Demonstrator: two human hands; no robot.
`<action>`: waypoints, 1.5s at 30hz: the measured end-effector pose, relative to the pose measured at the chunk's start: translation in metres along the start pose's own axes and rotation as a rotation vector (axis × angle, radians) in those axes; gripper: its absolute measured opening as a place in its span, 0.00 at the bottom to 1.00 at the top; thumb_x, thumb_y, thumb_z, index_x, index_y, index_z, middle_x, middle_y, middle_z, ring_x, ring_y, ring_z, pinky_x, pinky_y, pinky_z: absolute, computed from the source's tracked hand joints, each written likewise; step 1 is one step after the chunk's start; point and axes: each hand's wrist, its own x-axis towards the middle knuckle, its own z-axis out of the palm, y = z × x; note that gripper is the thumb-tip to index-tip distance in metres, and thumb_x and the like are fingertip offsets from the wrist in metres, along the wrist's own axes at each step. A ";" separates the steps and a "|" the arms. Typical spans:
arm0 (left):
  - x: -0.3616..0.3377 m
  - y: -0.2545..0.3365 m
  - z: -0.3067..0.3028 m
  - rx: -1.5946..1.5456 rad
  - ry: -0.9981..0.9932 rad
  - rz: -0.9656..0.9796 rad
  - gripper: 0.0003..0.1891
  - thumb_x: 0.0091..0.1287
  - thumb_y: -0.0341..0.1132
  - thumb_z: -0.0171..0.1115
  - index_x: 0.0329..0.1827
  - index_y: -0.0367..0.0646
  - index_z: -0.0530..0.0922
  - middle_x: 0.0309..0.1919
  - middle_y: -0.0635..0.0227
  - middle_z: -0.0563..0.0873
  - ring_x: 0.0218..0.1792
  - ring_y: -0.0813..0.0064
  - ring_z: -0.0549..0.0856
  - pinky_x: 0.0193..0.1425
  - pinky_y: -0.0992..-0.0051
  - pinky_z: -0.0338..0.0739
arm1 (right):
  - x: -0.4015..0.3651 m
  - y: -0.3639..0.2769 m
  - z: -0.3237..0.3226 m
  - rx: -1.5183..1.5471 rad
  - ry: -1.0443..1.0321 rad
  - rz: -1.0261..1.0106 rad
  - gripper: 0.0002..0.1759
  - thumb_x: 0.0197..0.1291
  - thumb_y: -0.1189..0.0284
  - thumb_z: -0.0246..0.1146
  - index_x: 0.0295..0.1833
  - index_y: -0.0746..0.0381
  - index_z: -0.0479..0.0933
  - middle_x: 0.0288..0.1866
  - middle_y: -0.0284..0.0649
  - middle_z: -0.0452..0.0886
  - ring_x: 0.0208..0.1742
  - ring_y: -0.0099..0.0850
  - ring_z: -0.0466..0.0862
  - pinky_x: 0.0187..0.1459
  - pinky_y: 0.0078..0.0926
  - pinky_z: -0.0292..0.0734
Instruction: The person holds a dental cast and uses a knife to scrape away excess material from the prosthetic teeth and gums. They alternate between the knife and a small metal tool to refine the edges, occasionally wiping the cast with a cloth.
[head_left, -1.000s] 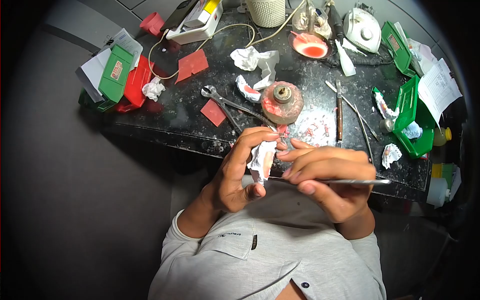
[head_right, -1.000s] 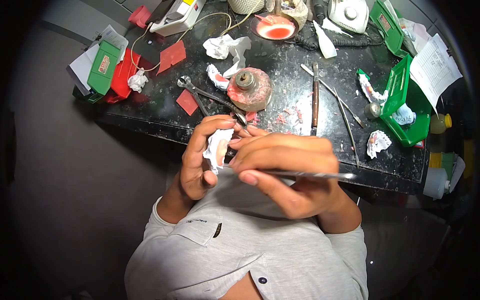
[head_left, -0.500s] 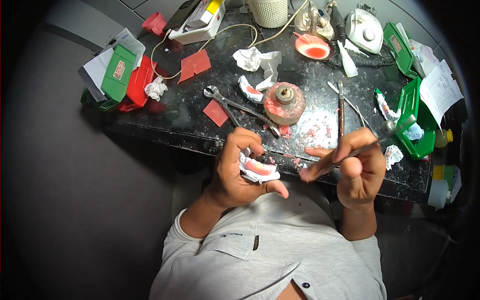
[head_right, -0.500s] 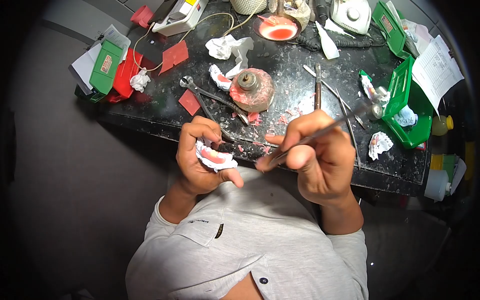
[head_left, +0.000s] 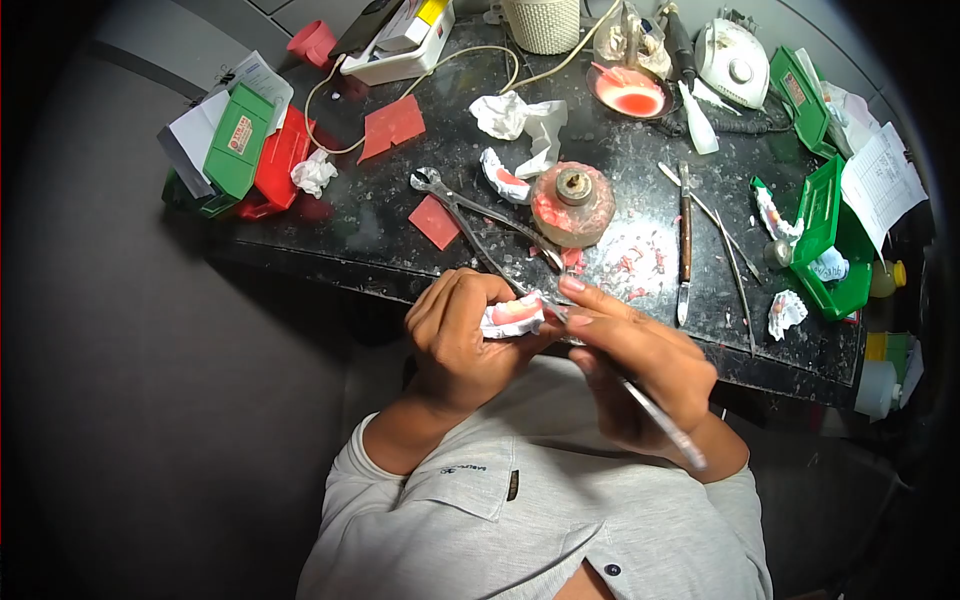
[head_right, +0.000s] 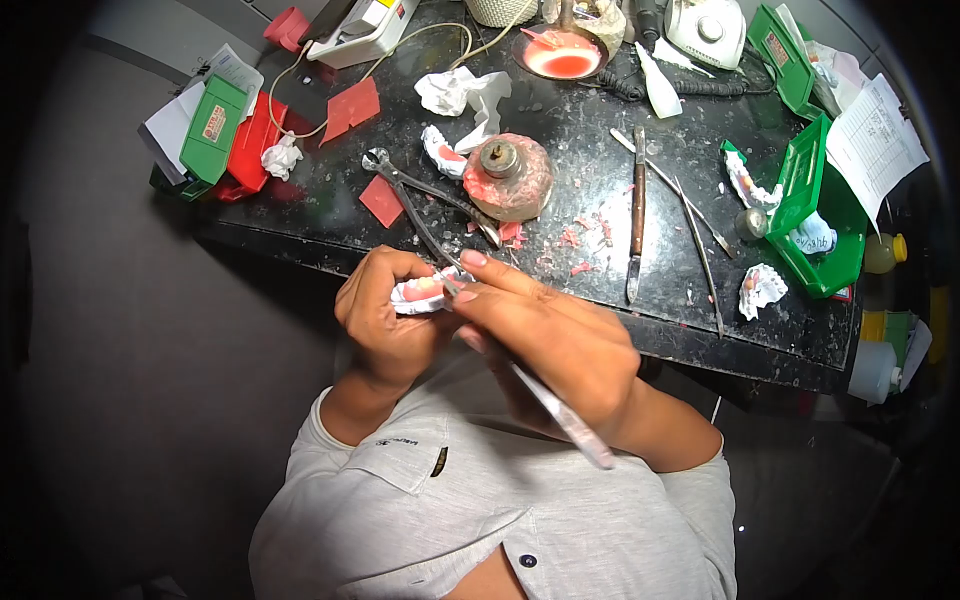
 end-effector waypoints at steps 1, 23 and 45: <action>0.000 0.001 0.000 0.001 0.001 -0.001 0.25 0.54 0.47 0.85 0.33 0.38 0.77 0.25 0.65 0.80 0.23 0.71 0.81 0.27 0.73 0.74 | 0.003 0.000 0.000 -0.094 -0.059 -0.083 0.16 0.57 0.85 0.73 0.51 0.73 0.82 0.44 0.53 0.89 0.54 0.49 0.91 0.51 0.37 0.89; -0.003 -0.002 0.005 0.058 0.066 0.066 0.14 0.62 0.38 0.74 0.32 0.40 0.76 0.22 0.66 0.77 0.20 0.65 0.76 0.24 0.67 0.68 | -0.005 0.001 0.015 -0.183 -0.088 -0.150 0.13 0.57 0.80 0.72 0.47 0.74 0.83 0.47 0.55 0.88 0.54 0.46 0.91 0.62 0.49 0.83; 0.001 0.004 0.000 0.091 0.009 0.031 0.09 0.57 0.30 0.73 0.30 0.39 0.78 0.21 0.64 0.77 0.21 0.63 0.78 0.24 0.67 0.68 | -0.003 0.003 0.014 -0.154 -0.089 -0.162 0.13 0.56 0.82 0.72 0.46 0.75 0.83 0.47 0.55 0.88 0.53 0.46 0.91 0.60 0.47 0.85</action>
